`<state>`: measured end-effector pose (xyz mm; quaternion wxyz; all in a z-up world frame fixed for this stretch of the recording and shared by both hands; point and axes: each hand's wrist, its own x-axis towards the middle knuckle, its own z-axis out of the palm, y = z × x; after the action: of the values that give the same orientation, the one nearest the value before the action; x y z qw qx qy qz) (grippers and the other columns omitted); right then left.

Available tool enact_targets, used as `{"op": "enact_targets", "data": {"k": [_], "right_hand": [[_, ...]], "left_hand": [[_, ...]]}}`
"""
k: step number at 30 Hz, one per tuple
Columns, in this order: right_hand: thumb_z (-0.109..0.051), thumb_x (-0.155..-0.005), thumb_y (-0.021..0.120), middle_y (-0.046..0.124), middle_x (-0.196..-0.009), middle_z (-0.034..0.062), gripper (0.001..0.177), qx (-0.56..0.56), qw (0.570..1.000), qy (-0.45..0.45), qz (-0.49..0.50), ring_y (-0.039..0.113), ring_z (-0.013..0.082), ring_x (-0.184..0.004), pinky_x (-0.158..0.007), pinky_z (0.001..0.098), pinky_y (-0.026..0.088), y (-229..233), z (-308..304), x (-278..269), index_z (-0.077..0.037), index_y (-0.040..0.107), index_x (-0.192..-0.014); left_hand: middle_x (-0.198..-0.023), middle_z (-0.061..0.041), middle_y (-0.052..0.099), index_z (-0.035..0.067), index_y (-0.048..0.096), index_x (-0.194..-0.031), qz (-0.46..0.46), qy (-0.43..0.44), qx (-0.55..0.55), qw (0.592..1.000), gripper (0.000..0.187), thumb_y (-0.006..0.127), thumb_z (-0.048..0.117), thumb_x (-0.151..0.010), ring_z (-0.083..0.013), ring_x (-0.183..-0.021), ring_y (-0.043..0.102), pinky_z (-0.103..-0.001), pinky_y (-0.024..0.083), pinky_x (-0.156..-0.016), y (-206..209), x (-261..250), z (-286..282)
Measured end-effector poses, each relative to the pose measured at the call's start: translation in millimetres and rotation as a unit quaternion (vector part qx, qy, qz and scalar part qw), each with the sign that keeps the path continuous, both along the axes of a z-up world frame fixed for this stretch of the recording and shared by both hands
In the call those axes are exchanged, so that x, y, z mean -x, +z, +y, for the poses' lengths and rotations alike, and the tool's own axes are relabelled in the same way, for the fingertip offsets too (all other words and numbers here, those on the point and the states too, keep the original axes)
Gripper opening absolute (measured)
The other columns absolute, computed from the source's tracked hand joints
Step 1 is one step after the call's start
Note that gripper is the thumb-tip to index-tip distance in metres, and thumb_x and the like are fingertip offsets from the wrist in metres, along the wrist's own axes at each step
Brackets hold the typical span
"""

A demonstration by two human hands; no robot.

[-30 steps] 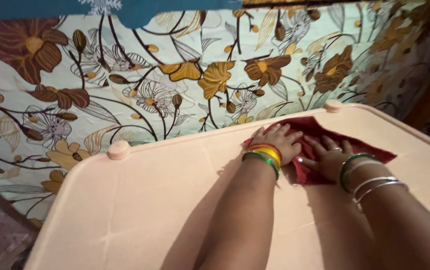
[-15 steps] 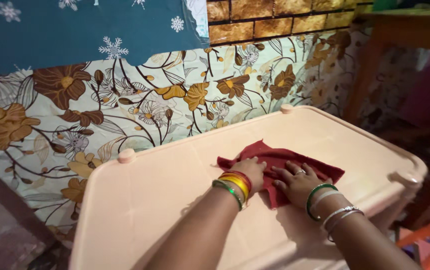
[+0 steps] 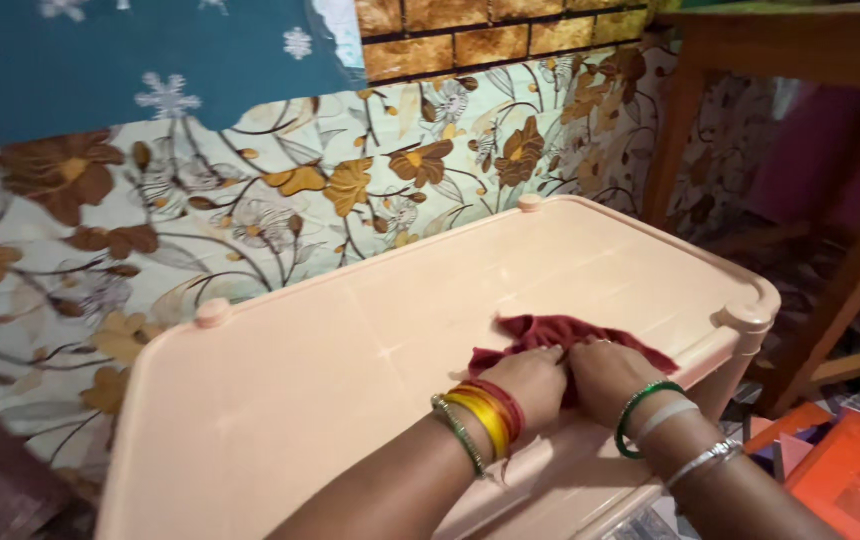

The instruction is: The person wipes the top and side of a beige plastic storage unit with a red cloth, then wipes the covers of several orange and green notebooks. The person handles the items one at a time and places them back on the floor.

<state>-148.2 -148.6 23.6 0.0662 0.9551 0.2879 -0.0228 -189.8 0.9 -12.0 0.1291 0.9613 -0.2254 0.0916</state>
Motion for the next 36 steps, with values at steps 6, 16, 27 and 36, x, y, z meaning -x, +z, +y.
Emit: {"op": "enact_targets", "data": {"k": [6,16,27,36], "right_hand": [[-0.017,-0.095,0.054,0.059,-0.138,0.0180,0.041,0.037,0.996,-0.058,-0.063,0.055,0.0311,-0.132,-0.109,0.0439,0.045,-23,-26,-92,-0.004,0.057,-0.134],[-0.022,-0.101,0.051,0.048,-0.157,0.0085,0.052,0.063,0.983,-0.170,-0.014,0.050,0.0280,-0.143,-0.103,0.0534,0.052,-28,-32,-263,-0.015,0.047,-0.152],[-0.029,-0.099,0.054,0.048,-0.156,0.0096,0.054,0.027,0.984,-0.167,-0.050,0.050,0.0293,-0.142,-0.109,0.0521,0.047,-17,-34,-266,-0.015,0.047,-0.150],[-0.031,-0.091,0.063,0.046,-0.156,-0.0016,0.064,0.000,0.998,-0.064,-0.026,0.050,0.0224,-0.139,-0.117,0.0373,0.041,13,-54,-132,-0.027,0.044,-0.152]], "left_hand": [[-0.135,-0.023,0.062,0.000,0.067,-0.126,-0.005,0.005,-0.025,1.000,0.040,0.043,0.011,-0.095,-0.0342,-0.123,0.063,-0.045,0.050,-0.103,-30,-139,-34],[-0.157,-0.010,0.043,0.023,0.048,-0.150,0.127,0.109,-0.015,0.986,0.050,0.027,0.027,-0.105,-0.0335,-0.141,0.047,-0.052,0.040,-0.115,-6,-306,-71],[-0.169,-0.006,0.023,0.034,0.039,-0.156,0.156,0.146,0.004,0.977,0.054,0.035,0.032,-0.102,-0.0350,-0.156,0.021,-0.056,0.018,-0.125,-1,-312,-66],[-0.167,-0.012,0.027,0.029,0.039,-0.156,0.134,0.127,-0.023,0.983,0.058,0.044,0.027,-0.099,-0.0404,-0.152,0.026,-0.057,0.022,-0.122,14,-181,-49]]}}
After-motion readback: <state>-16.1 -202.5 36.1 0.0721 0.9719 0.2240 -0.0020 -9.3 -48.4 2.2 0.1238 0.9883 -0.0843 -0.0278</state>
